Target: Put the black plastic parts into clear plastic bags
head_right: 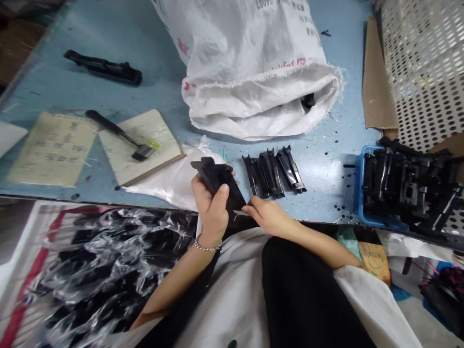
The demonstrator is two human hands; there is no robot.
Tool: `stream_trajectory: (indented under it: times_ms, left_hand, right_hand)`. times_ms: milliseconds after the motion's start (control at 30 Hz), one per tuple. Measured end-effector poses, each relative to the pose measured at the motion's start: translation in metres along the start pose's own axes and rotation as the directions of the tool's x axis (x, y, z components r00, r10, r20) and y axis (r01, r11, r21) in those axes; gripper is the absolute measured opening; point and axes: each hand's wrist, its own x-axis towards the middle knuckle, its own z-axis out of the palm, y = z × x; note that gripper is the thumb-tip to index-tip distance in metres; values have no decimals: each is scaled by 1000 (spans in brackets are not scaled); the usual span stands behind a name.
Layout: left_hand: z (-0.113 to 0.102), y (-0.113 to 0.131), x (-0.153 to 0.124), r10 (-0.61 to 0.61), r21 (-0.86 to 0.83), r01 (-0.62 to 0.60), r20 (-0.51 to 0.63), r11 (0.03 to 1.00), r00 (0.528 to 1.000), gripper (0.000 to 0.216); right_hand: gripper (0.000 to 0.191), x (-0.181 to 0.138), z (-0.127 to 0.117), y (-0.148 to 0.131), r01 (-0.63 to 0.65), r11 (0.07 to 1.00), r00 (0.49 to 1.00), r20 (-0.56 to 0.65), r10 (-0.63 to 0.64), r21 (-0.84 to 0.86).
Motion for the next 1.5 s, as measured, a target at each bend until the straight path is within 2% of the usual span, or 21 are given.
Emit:
stream_trajectory:
  times_ms: [33, 100, 167, 233, 300, 367, 433, 533, 633, 700, 800, 900, 967, 1000, 1067, 1133, 1200, 1267, 1367, 1433, 1500]
  left_hand:
    - [-1, -5, 4, -7, -2, 7, 20, 1000, 1000, 51]
    - [-3, -18, 17, -37, 28, 35, 50, 999, 998, 47]
    - [-4, -34, 30, -56, 90, 50, 69, 995, 996, 47]
    - [-4, -50, 41, -48, 156, 35, 83, 987, 995, 49]
    - [-2, -63, 47, -31, 203, 13, 83, 979, 996, 59]
    - [0, -70, 48, -8, 234, -12, 84, 972, 996, 73]
    - [3, -73, 48, 20, 269, -47, 102, 962, 995, 77]
    - [5, -71, 46, 73, 351, -115, 132, 929, 989, 72]
    - [5, -66, 41, 104, 413, -174, 188, 894, 977, 72]
    - [4, -65, 37, 110, 451, -219, 255, 865, 961, 73]
    - [6, -64, 31, 115, 501, -279, 334, 819, 936, 80]
    - [13, -60, 22, 115, 555, -312, 361, 771, 925, 90]
    - [19, -56, 14, 114, 590, -351, 400, 727, 909, 98]
    - [22, -53, 11, 114, 604, -379, 430, 701, 895, 102]
    - [28, -50, 6, 109, 623, -439, 494, 648, 863, 107]
    - [34, -50, 6, 98, 640, -477, 534, 602, 840, 104]
    - [38, -51, 12, 86, 653, -496, 553, 572, 828, 99]
    - [40, -54, 21, 82, 656, -503, 561, 563, 824, 97]
    - [37, -56, 32, 95, 626, -508, 572, 592, 815, 96]
    - [34, -55, 34, 127, 575, -511, 576, 640, 807, 92]
    - [33, -51, 33, 184, 501, -484, 534, 717, 825, 76]
  right_hand:
    - [30, 1, -7, 4, 12, 1000, 1000, -18, -13, -10]
    - [31, 3, -20, 21, 12, 991, 984, -173, -35, -137]
    - [34, 3, -32, 46, -90, 953, 925, -378, -27, -289]
    - [44, -2, -39, 73, -217, 905, 876, -483, 15, -366]
    - [49, -9, -40, 93, -302, 871, 859, -507, 72, -388]
    - [52, -16, -35, 101, -350, 853, 838, -536, 100, -388]
    - [61, -17, -27, 95, -363, 850, 813, -576, 89, -381]
    - [75, -8, -16, 75, -332, 844, 831, -555, 50, -421]
    - [62, -2, -12, 63, -308, 828, 870, -490, 46, -469]
    - [52, -6, -12, 62, -314, 821, 876, -478, 58, -476]
    - [47, -19, -17, 67, -337, 806, 875, -478, 78, -486]
    - [42, -16, -41, 74, -307, 835, 867, -495, 48, -457]
    - [38, 6, -73, 83, -263, 889, 833, -553, 13, -375]
    - [37, 24, -94, 89, -235, 919, 806, -592, 2, -318]
    - [36, 67, -137, 101, -248, 961, 753, -648, 112, -122]
    - [41, 114, -175, 113, -280, 958, 714, -679, 172, -53]
    - [42, 153, -202, 123, -296, 955, 679, -698, 230, 26]
    - [45, 177, -219, 129, -288, 952, 659, -699, 277, 106]
    - [36, 177, -235, 134, -285, 942, 649, -688, 324, 176]
    - [28, 152, -235, 133, -282, 936, 657, -669, 348, 209]
    - [27, 114, -218, 124, -212, 921, 698, -609, 377, 327]
